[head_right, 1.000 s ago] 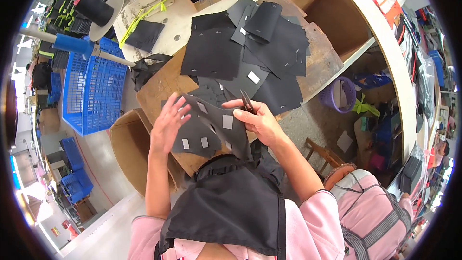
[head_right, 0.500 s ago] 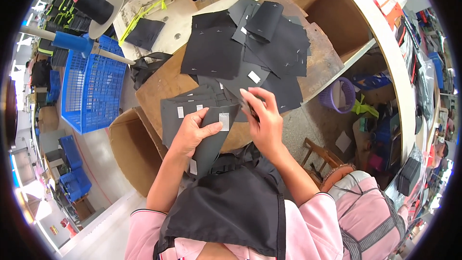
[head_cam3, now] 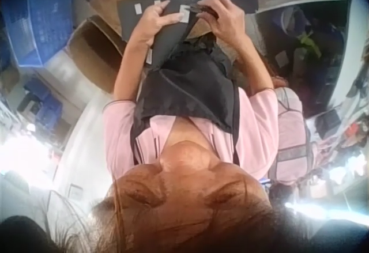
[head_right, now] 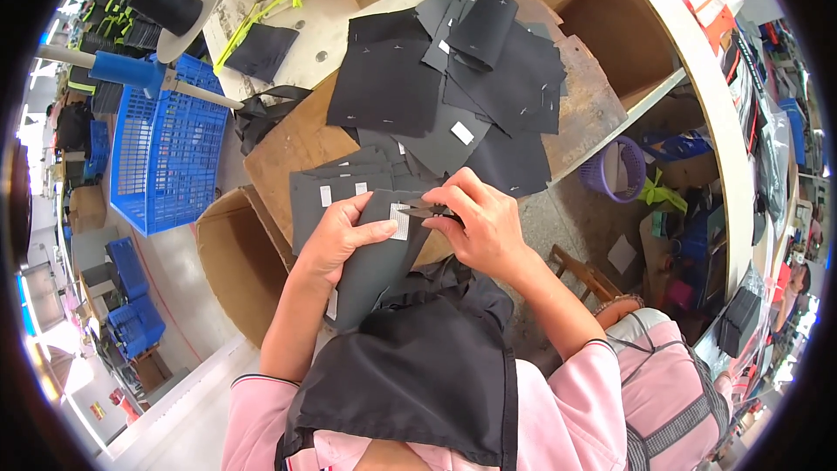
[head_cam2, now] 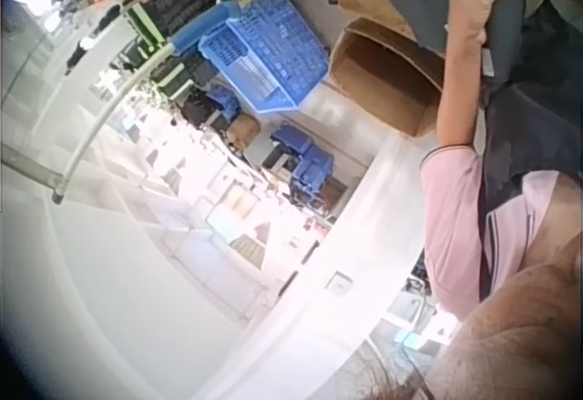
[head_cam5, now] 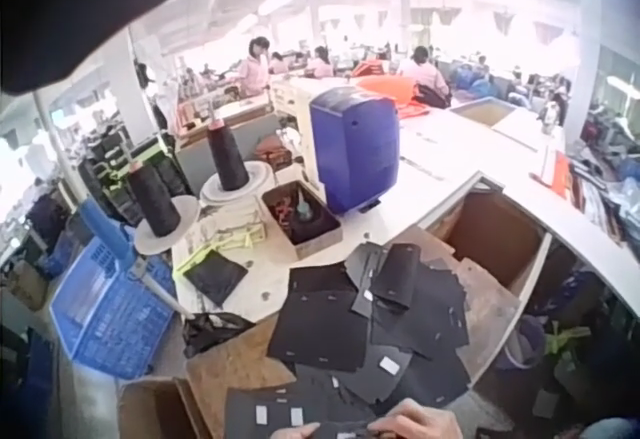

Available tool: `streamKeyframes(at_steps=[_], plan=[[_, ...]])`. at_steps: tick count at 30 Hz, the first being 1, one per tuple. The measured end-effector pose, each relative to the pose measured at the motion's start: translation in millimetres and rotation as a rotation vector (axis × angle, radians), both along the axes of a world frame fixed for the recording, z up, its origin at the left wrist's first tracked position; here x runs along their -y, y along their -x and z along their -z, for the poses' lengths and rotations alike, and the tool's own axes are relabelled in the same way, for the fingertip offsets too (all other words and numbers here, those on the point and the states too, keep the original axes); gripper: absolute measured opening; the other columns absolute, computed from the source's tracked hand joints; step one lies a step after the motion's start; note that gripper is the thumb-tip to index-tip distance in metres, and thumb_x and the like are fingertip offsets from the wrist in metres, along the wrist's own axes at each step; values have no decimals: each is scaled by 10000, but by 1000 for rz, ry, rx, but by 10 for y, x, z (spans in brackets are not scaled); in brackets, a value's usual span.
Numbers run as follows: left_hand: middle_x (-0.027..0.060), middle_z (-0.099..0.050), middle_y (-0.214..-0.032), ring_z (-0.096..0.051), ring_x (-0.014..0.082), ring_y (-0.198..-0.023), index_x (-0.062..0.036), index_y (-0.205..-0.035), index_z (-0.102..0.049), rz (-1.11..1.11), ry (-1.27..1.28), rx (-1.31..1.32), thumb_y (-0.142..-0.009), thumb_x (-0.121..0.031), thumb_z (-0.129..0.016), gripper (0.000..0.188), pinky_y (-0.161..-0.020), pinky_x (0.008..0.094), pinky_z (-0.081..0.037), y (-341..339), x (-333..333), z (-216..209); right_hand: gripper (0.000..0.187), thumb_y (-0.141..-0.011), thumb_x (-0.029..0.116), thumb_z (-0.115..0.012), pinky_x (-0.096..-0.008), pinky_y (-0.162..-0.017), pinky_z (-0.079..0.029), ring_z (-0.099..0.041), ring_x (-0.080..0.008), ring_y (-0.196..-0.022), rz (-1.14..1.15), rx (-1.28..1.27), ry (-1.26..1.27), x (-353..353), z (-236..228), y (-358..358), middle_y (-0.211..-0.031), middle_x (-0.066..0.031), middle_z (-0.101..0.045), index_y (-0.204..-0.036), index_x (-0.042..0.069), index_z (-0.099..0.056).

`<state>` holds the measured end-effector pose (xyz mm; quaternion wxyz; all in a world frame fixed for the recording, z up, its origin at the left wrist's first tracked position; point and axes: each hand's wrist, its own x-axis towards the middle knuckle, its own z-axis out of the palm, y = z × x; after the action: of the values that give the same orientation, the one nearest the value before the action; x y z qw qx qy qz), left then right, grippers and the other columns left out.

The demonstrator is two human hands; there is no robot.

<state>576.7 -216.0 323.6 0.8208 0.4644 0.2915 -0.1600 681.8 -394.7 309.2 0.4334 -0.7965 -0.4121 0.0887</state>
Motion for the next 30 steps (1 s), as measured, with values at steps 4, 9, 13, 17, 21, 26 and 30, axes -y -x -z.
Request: streamKeyframes(at_steps=[4,9,13,17,21,26,30], plan=[[24,-625,-870,-587,76,-719,-6,-1060,-597,34,55,-11,-778,-105,-675,309,-639,213,-486,9,-15,27,287,-634,127,-753,-316,-523,-437,-540,-226,-586,-93,118,-100,-5,60,-83,-784,-39,-540,-878,86,-608],[31,-626,-868,-590,82,-714,-6,-1069,-596,37,96,-37,-776,-94,-670,315,-641,214,-487,11,-30,21,292,-615,135,-755,-314,-522,-439,-538,-212,-583,-144,219,-94,-7,36,-123,-769,-26,-537,-870,92,-620],[37,-628,-876,-592,87,-712,-6,-1081,-594,24,149,-44,-771,-95,-671,332,-646,221,-492,17,-29,40,291,-609,131,-760,-315,-576,-474,-548,-211,-591,-172,271,-50,9,-13,-118,-756,-21,-549,-865,85,-630],[44,-628,-881,-595,93,-724,-3,-1085,-593,27,112,-45,-767,-101,-677,344,-648,232,-497,33,3,48,286,-621,107,-764,-293,-658,-511,-560,-193,-594,-138,234,-18,45,6,-91,-769,-30,-566,-870,59,-630],[34,-623,-919,-598,112,-770,-14,-1079,-595,25,-116,22,-763,-146,-699,357,-701,250,-495,14,30,67,211,-687,63,-732,-285,-561,-448,-557,-166,-650,132,-298,-239,-4,-87,91,-756,-61,-534,-858,27,-614],[74,-566,-1110,-561,167,-971,-36,-1141,-558,309,-559,210,-744,-207,-729,465,-840,298,-455,-9,11,75,135,-691,7,-677,-258,-549,-304,-416,-125,-629,-35,-512,-33,-19,51,-90,-693,-10,-429,-753,7,-557],[108,-499,-1230,-435,182,-1171,-72,-1338,-398,129,-191,168,-709,-346,-762,776,-968,300,-357,211,-235,337,159,-688,-4,-697,-249,-550,-301,-396,-86,-625,-183,-779,-276,139,20,-230,-702,7,-407,-707,7,-539]])
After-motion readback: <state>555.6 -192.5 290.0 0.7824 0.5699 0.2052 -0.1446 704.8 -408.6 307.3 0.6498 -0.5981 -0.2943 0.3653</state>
